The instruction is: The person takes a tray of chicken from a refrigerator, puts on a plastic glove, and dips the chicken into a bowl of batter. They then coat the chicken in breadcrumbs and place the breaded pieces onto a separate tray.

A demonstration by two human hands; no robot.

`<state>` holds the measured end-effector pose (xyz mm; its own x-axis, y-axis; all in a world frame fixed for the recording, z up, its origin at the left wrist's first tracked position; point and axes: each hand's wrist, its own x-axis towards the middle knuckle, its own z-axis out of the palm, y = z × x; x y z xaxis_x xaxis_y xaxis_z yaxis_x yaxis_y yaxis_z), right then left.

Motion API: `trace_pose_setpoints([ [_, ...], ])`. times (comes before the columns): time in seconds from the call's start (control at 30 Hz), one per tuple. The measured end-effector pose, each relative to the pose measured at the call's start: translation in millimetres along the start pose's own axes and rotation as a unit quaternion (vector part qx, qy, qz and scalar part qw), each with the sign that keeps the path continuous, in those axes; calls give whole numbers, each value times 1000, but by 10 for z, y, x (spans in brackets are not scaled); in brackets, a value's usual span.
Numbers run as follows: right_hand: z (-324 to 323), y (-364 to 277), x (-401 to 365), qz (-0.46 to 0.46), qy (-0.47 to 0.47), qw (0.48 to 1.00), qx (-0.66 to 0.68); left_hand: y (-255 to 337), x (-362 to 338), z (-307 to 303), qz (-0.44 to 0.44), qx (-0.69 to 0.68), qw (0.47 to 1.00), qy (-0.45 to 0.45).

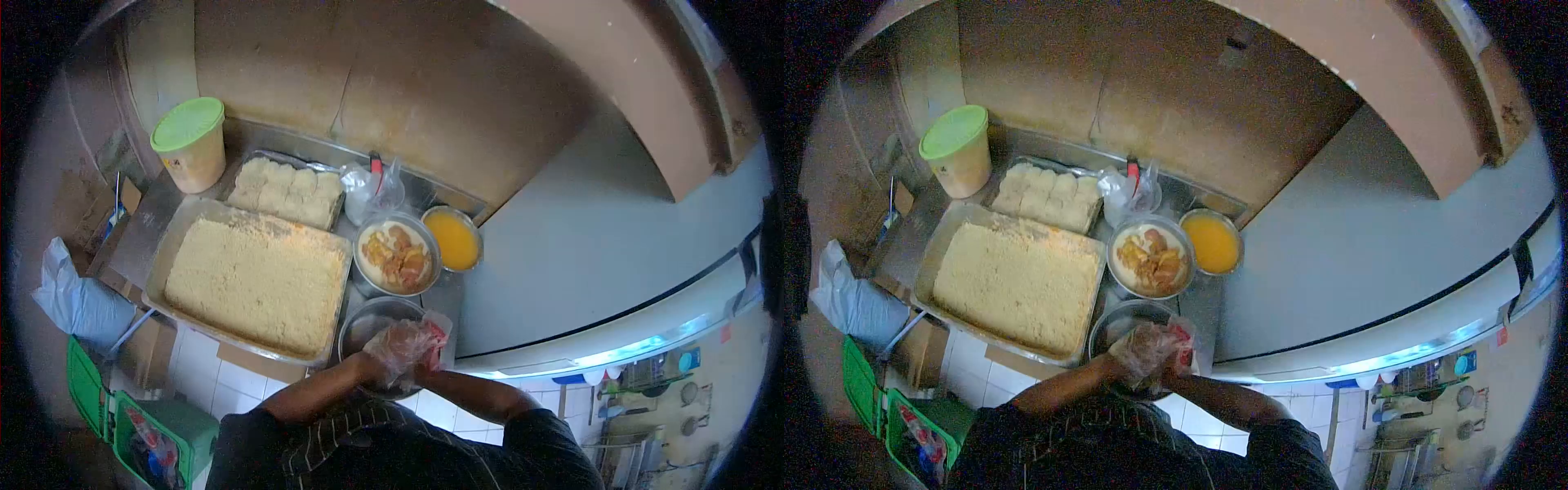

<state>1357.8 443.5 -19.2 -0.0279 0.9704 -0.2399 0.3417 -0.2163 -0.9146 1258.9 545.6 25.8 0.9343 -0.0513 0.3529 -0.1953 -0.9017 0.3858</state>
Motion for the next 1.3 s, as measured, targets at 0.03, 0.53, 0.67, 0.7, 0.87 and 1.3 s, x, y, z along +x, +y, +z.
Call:
trace_pose_setpoints([
  [0.03, -21, -11, -17, 0, -3, 1000, 0, -22, 27, 103, 21, -27, 999, 34],
  [0.53, -461, -493, 201, -50, -172, 975, 129, -79, -367, 20, -443, -421, 760, 220],
  [0.67, -494, -282, 92, 42, -102, 953, 281, 83, -275, -160, -541, -560, 589, 218],
  [0.7, -499, -216, 89, 10, -99, 969, 228, 55, -255, -55, -523, -590, 558, 260],
  [0.87, -353, -243, 135, -84, -84, 988, 101, -349, -365, 532, -535, -373, 691, 311],
  [1.3, -420, -634, -506, 177, -199, 577, 772, -656, -339, 527, -398, -513, 544, 531],
])
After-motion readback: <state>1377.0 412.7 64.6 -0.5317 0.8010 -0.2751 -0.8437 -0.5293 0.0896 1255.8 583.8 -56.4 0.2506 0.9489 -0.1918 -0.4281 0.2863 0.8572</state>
